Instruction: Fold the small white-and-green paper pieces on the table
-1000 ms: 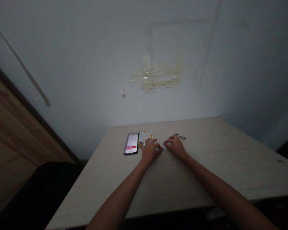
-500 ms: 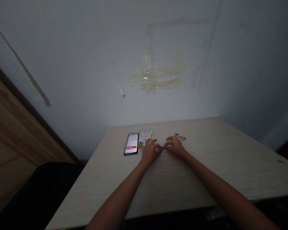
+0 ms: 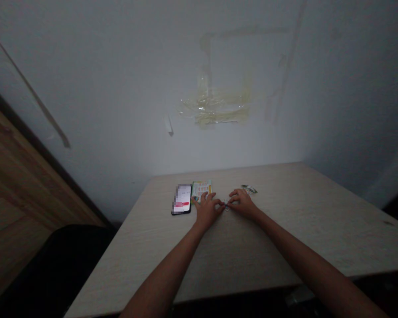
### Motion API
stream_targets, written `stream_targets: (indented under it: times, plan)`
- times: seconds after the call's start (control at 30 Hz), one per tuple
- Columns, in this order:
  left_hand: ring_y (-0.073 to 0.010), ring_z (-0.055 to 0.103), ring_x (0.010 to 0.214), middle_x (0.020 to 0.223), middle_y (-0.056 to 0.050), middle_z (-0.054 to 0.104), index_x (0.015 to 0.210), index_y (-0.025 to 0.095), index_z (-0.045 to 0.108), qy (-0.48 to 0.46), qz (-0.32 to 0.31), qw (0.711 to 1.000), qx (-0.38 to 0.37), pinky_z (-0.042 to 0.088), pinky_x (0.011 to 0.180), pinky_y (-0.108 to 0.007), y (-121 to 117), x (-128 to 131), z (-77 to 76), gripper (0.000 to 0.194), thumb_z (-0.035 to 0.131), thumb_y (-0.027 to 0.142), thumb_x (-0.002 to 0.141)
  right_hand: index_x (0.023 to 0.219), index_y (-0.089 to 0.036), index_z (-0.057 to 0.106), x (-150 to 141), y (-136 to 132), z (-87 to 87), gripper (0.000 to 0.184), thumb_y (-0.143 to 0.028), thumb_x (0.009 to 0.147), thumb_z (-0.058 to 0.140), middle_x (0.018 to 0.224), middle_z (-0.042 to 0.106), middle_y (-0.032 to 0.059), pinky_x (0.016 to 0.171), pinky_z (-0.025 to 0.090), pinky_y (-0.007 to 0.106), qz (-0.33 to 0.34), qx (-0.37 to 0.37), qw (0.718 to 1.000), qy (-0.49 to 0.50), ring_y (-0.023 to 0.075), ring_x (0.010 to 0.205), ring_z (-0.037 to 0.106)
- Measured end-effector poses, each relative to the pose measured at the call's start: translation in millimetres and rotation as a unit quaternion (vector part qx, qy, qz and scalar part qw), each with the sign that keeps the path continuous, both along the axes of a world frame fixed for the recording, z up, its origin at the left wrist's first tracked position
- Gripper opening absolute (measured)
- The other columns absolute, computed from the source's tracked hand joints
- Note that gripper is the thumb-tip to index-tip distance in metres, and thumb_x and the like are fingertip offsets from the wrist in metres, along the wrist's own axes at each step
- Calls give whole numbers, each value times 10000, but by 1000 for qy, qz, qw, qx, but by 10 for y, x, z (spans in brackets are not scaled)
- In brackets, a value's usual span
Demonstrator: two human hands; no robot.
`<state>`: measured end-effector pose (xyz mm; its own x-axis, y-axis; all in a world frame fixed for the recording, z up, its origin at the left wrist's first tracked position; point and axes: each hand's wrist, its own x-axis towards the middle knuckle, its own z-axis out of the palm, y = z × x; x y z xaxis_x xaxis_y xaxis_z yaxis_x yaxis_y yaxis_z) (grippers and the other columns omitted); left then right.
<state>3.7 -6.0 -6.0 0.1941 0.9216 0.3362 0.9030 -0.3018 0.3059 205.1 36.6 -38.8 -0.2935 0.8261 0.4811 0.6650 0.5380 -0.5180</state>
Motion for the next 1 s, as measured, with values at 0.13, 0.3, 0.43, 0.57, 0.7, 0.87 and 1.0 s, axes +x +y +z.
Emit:
stream_targets:
  times: [0.13, 0.3, 0.43, 0.57, 0.7, 0.87, 1.0]
  plan:
    - [-328, 323, 1371, 1397, 13, 535, 972, 396, 725, 1, 5, 1000, -3, 5, 1061, -759, -11, 7, 10, 194, 635, 506, 839, 737, -244, 760, 6, -46, 42, 44, -286, 726, 759, 1046, 663, 68, 997, 376, 422, 17, -25, 1000, 3, 247, 1099, 533]
    - [-329, 326, 1369, 1398, 19, 534, 970, 402, 724, 0, 12, 1000, -6, 6, 1061, -759, -12, 17, 17, 186, 641, 501, 835, 722, -240, 749, 11, -114, 94, 42, -270, 705, 773, 1075, 670, 77, 1036, 353, 468, 28, -46, 999, 7, 283, 1197, 480]
    - [-322, 327, 1368, 1399, 19, 532, 968, 396, 724, 8, 11, 1000, -7, 22, 1069, -747, -7, 10, 18, 186, 640, 498, 836, 735, -240, 756, 25, -131, 117, 42, -261, 702, 774, 1101, 662, 81, 1073, 328, 472, 44, -60, 997, -1, 285, 1221, 472]
    - [-315, 328, 1369, 1396, 21, 535, 977, 401, 719, 5, 9, 1000, -5, 23, 1064, -751, -7, 1, 11, 189, 641, 501, 837, 744, -249, 768, 36, -126, 119, 45, -258, 701, 776, 1128, 649, 76, 1101, 302, 474, 53, -74, 996, -7, 285, 1271, 447]
    - [-317, 330, 1365, 1390, 19, 540, 981, 402, 719, 4, 9, 1000, -6, 18, 1064, -750, -7, -3, 9, 190, 637, 499, 840, 733, -264, 774, 45, -116, 122, 56, -276, 684, 798, 1129, 649, 68, 1100, 301, 485, 66, -85, 994, -6, 295, 1274, 448]
    - [-321, 328, 1362, 1390, 17, 541, 965, 400, 724, 6, 3, 1000, -1, 22, 1058, -756, 0, -8, 13, 188, 644, 507, 833, 777, -273, 779, 60, -80, 115, 57, -288, 721, 773, 1122, 645, 71, 1064, 337, 461, 49, -56, 997, 20, 267, 1172, 521]
    - [-326, 329, 1361, 1390, 27, 541, 953, 406, 725, 5, 4, 1000, -2, 19, 1054, -764, 6, -7, 15, 172, 643, 501, 835, 800, -272, 780, 47, -53, 82, 63, -291, 755, 740, 1047, 661, 69, 1017, 373, 436, 22, -28, 999, 23, 242, 1070, 569]
